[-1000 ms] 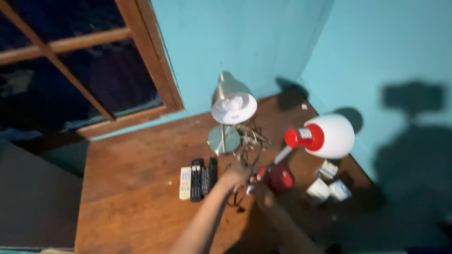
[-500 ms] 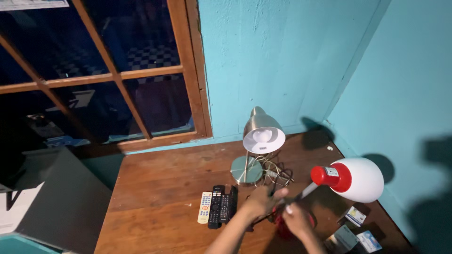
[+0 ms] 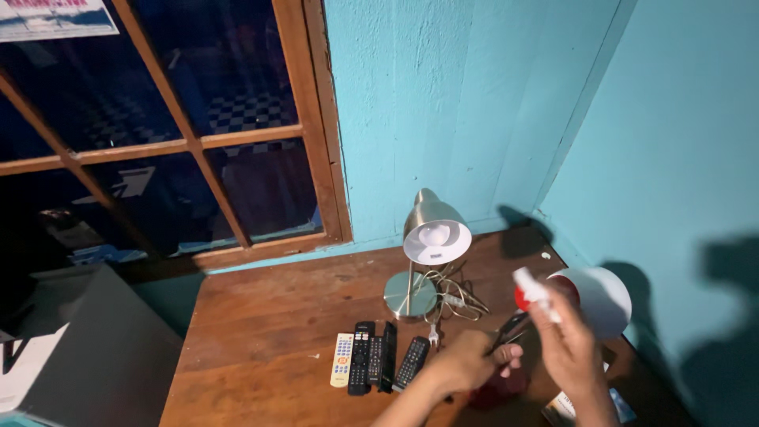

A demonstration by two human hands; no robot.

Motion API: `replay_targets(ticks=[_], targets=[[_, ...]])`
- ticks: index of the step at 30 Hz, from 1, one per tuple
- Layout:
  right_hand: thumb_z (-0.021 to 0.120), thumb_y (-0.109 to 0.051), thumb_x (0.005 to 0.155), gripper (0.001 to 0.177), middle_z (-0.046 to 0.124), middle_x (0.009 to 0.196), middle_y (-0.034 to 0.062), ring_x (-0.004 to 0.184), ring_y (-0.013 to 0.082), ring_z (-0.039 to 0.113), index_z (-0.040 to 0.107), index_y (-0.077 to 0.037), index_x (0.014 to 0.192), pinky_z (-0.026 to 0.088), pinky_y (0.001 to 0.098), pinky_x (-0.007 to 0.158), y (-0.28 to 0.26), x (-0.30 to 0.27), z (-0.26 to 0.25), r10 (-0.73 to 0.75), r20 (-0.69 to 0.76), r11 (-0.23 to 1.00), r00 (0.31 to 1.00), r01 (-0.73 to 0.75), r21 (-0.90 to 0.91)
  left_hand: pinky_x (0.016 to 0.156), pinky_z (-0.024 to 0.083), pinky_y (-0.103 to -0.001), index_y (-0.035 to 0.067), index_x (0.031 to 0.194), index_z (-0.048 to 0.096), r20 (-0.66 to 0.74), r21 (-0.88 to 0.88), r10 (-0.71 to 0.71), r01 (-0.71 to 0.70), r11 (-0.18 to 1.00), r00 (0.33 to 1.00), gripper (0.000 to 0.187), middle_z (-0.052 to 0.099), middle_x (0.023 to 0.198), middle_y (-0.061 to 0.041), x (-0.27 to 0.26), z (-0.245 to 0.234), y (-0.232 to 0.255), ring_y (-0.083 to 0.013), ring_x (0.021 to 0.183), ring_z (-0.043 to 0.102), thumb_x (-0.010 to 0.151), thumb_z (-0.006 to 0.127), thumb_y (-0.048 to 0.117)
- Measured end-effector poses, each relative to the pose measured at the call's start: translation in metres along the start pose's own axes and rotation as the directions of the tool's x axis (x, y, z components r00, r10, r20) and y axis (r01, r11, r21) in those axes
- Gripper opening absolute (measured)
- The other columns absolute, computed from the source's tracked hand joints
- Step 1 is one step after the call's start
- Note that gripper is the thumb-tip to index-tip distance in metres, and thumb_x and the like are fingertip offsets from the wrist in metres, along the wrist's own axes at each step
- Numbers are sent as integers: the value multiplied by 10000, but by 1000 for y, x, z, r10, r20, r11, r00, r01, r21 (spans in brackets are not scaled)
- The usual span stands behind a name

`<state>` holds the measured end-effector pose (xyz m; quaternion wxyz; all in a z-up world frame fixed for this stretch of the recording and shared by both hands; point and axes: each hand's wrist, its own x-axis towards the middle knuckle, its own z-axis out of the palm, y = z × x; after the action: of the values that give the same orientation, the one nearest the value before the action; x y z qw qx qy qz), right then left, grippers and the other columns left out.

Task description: The person removes a light bulb from a red and white desk lamp and then replaces it with a new one from a box. They also remove a bulb from a silver desk lamp and replace it with a new one.

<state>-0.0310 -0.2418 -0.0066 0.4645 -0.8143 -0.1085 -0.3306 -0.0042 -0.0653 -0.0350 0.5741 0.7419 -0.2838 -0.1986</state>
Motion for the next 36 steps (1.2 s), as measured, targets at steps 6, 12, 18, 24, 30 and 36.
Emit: replay_targets(ticks=[6,12,18,24,30,36], targets=[[625,5,903,246,708,1062,71,978,129,697,691,-29,1137,555,267,833,4,4,-9,-177,206,983,962,182,-5,650,477,-339,39,944,693,-34,32,-11,12,999,999,339,645,727,-63,-9,-12,11,-157,669,591,1050,630,355],[615,14,1019,171,686,959,56,862,97,628,675,-9,1178,522,252,800,43,2,-24,187,-180,982,966,-178,65,681,489,-292,64,985,730,-39,-29,-44,42,999,998,290,720,816,-1,-13,-19,-14,-105,737,627,1039,603,319],[637,-5,1078,134,677,928,81,856,102,622,637,80,1181,523,249,817,52,1,-28,215,-327,931,920,-92,353,815,507,-273,19,1023,715,19,-70,133,-131,989,991,250,727,928,-34,-12,-20,-95,-103,871,639,1089,606,234],[645,-31,1076,191,691,953,82,841,114,645,628,69,1238,530,249,801,40,6,-27,283,-411,914,867,-114,388,793,522,-265,23,981,703,-73,-230,119,-133,964,990,244,713,930,-31,-5,-12,-168,-101,853,635,1083,566,197],[702,-126,996,181,699,930,40,812,96,636,714,3,1122,501,269,749,52,6,-42,374,-136,927,918,-366,76,511,476,-262,13,970,683,-229,-507,-130,-4,862,965,317,633,721,3,-6,-39,-139,-103,560,544,1033,570,303],[685,-278,959,220,814,885,59,791,133,697,736,-124,1107,525,319,761,79,-24,7,517,317,852,795,-440,-285,561,450,-250,27,1046,694,-186,-607,-24,-95,789,982,403,528,600,-3,-28,-60,-45,-116,535,535,1056,513,387]])
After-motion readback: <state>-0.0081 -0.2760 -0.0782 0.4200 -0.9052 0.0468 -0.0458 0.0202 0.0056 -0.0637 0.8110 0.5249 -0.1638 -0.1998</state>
